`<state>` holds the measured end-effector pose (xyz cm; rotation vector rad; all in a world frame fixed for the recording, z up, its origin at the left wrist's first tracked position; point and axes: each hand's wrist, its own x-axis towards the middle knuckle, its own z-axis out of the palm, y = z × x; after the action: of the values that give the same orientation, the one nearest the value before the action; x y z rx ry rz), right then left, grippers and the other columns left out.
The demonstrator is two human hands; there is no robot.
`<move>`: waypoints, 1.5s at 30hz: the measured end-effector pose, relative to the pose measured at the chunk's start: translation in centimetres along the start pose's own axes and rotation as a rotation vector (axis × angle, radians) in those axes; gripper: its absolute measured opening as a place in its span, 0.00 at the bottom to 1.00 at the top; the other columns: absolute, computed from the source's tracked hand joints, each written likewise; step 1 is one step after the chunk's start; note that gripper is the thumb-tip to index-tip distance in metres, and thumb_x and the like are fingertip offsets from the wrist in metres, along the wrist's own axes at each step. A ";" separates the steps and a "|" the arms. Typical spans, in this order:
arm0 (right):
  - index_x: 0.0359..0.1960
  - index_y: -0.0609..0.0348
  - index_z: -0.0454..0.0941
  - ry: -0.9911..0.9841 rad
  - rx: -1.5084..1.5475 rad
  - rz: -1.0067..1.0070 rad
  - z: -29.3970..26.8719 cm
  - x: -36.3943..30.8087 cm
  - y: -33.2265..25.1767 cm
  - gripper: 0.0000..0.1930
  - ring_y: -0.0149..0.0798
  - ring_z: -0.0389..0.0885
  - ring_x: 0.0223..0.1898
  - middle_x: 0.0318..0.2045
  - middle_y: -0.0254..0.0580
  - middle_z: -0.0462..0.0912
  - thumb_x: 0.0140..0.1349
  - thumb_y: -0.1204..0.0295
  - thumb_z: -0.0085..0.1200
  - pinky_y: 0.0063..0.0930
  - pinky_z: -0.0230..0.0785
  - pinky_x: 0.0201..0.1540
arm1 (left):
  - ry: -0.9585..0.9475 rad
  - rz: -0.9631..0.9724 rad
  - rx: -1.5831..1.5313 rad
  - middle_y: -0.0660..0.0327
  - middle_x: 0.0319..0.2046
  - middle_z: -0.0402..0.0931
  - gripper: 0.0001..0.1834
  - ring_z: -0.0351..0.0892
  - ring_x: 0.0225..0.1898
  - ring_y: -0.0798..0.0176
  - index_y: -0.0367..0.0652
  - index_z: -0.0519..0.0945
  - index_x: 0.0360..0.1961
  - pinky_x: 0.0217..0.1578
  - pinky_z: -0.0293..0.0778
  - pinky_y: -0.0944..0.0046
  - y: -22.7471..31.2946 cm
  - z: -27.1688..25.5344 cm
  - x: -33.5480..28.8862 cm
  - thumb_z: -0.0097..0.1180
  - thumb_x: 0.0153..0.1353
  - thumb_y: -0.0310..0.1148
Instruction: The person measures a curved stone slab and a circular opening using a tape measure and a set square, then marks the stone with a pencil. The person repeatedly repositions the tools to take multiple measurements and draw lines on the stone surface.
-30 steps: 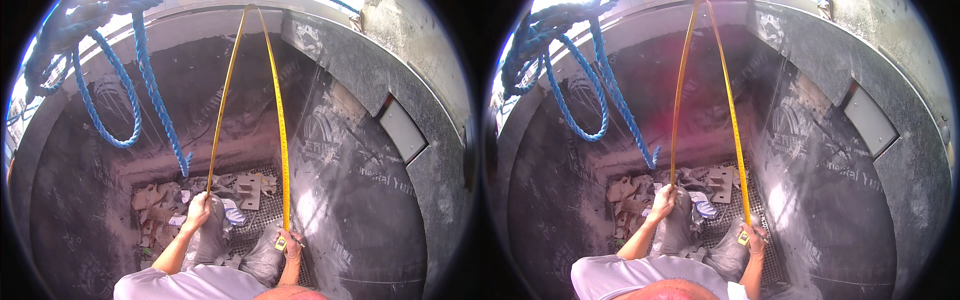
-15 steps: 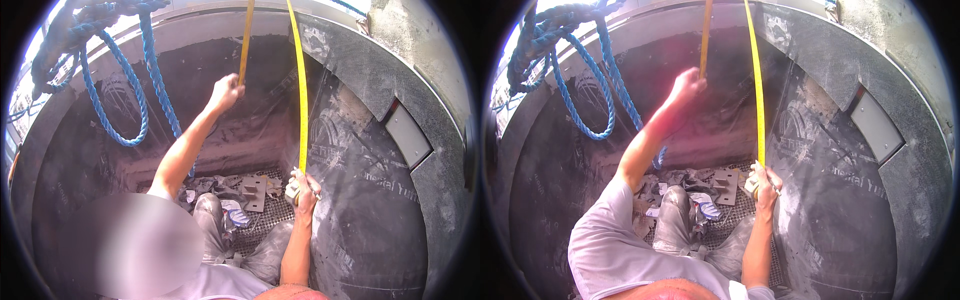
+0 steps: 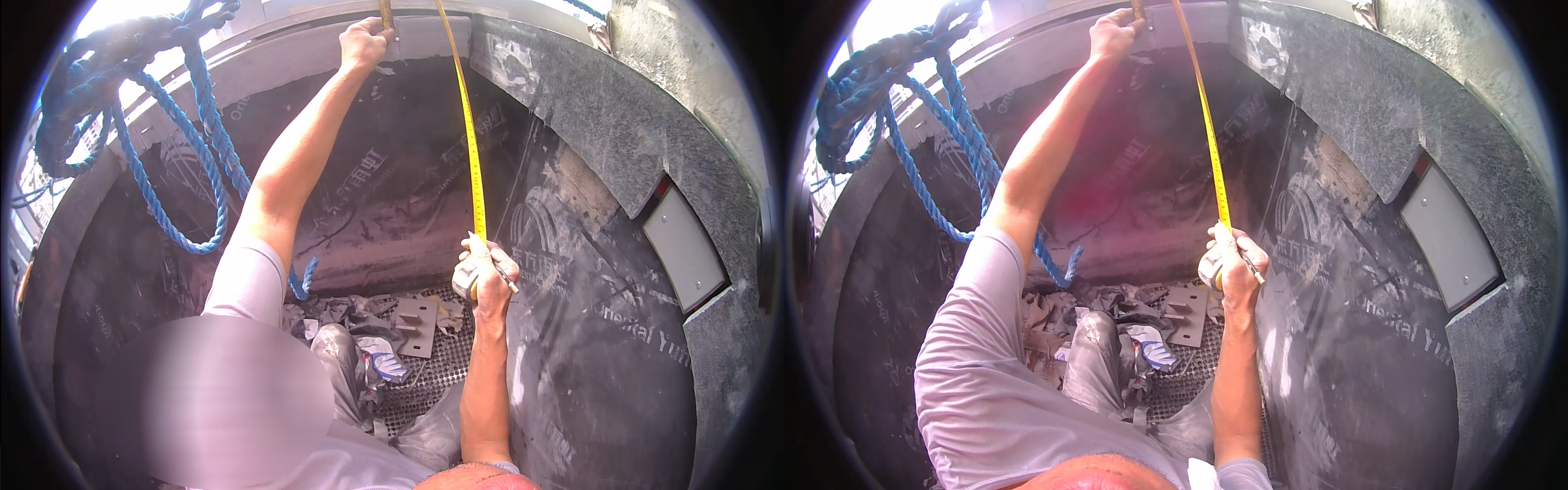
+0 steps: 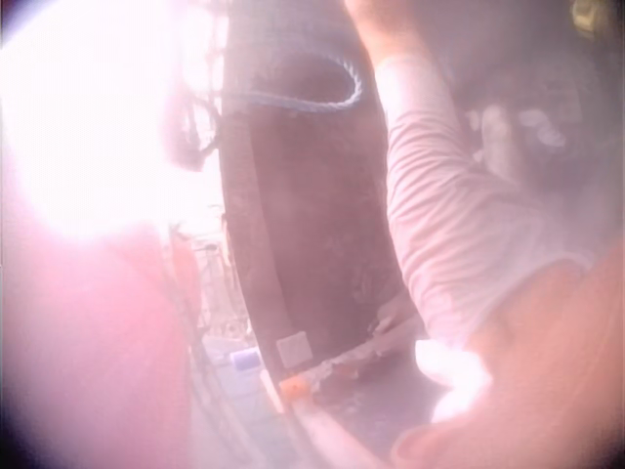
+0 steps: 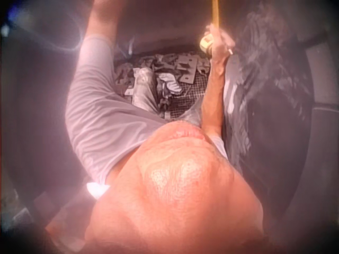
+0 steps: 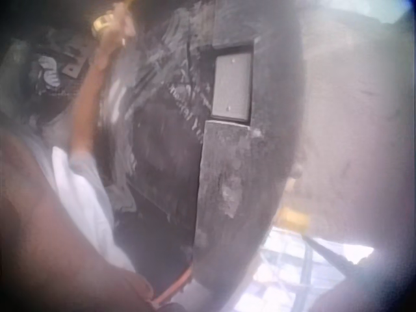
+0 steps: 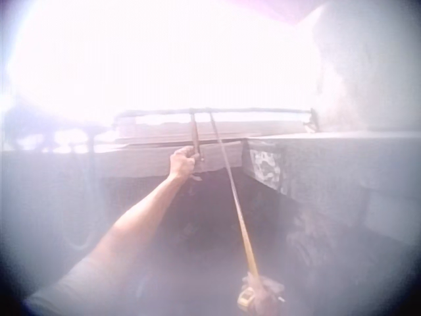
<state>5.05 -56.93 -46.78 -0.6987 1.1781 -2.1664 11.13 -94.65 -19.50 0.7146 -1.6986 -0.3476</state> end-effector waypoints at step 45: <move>0.46 0.68 0.88 0.002 0.085 0.063 -1.1 0.0 3.6 0.13 0.28 0.83 0.24 0.29 0.39 0.86 0.78 0.67 0.65 0.22 0.75 0.27 | -0.095 0.046 0.030 0.42 0.57 0.89 0.25 0.88 0.62 0.43 0.44 0.88 0.64 0.65 0.80 0.51 -1.0 1.6 1.6 0.74 0.67 0.37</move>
<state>5.16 -57.97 -50.43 -0.6155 1.0881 -2.1515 9.69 -96.61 -19.22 0.6896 -1.8102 -0.3287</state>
